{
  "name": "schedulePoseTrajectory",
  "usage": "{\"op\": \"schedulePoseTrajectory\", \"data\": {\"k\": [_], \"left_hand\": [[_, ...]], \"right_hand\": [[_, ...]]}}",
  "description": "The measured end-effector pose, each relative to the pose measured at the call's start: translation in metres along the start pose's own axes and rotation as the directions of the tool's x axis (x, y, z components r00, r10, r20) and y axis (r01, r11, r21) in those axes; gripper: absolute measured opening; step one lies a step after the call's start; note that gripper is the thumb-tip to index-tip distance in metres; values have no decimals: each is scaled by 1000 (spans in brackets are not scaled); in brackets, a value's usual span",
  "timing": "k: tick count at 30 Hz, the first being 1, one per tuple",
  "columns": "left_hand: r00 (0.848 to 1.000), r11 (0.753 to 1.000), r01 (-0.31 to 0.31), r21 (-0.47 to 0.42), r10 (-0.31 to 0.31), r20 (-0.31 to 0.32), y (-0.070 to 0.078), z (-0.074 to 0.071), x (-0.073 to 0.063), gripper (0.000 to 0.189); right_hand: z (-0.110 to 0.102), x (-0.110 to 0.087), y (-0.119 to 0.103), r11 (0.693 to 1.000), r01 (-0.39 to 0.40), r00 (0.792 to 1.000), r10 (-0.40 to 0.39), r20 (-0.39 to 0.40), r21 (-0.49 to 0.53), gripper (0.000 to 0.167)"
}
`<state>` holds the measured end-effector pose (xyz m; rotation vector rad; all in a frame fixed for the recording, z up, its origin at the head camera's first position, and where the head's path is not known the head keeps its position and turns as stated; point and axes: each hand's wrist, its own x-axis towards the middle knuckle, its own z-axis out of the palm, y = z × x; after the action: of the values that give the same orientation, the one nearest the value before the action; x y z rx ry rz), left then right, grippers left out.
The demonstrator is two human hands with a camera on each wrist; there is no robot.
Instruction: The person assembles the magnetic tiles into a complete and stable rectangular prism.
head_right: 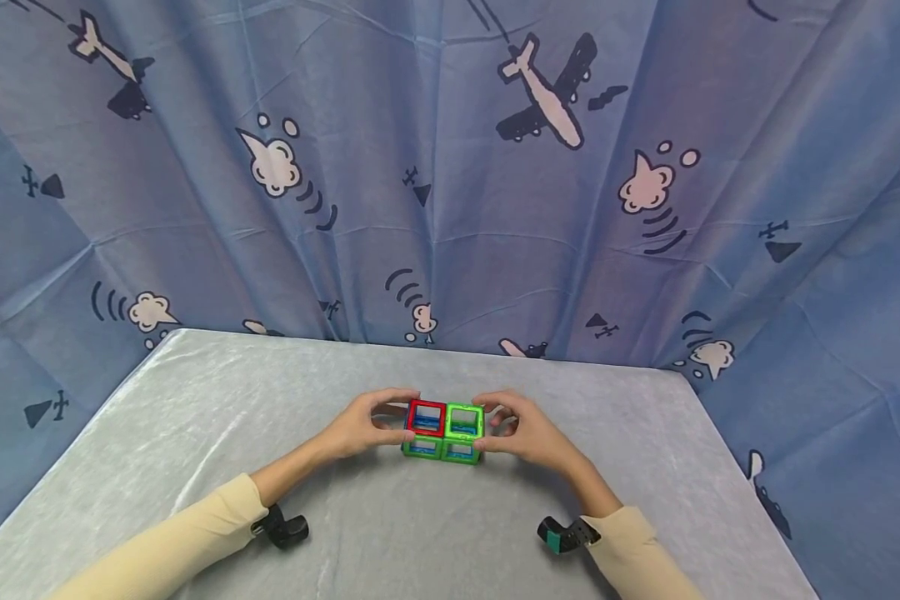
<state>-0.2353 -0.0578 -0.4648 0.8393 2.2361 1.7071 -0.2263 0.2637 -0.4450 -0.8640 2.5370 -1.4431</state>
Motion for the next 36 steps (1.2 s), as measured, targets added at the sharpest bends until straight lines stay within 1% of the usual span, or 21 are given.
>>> {"op": "schedulePoseTrajectory", "data": {"k": [6,12,19,24,31,36], "left_hand": [[999,1000,5,-17,-5,33,-1,0,2,63],[999,999,11,-32,-10,41,0,-1,2,62],[999,999,10,-33,-9,37,-3,-2,1,61],[1000,999,-2,-48,4,31,-5,-2,1,61],[999,999,-15,-48,16,28,-4,-2,0,61],[999,999,-18,-42,19,33,-4,-3,0,61]], "right_hand": [[2,-1,4,1000,-7,1000,7,8,9,62],[3,-2,4,999,-13,1000,12,14,43,60],[7,-4,6,998,-25,1000,24,17,50,65],[9,-4,4,998,-28,1000,27,8,64,68],[10,-4,6,997,-12,1000,12,8,72,70],[11,-4,7,997,-17,1000,17,2,79,70]]}}
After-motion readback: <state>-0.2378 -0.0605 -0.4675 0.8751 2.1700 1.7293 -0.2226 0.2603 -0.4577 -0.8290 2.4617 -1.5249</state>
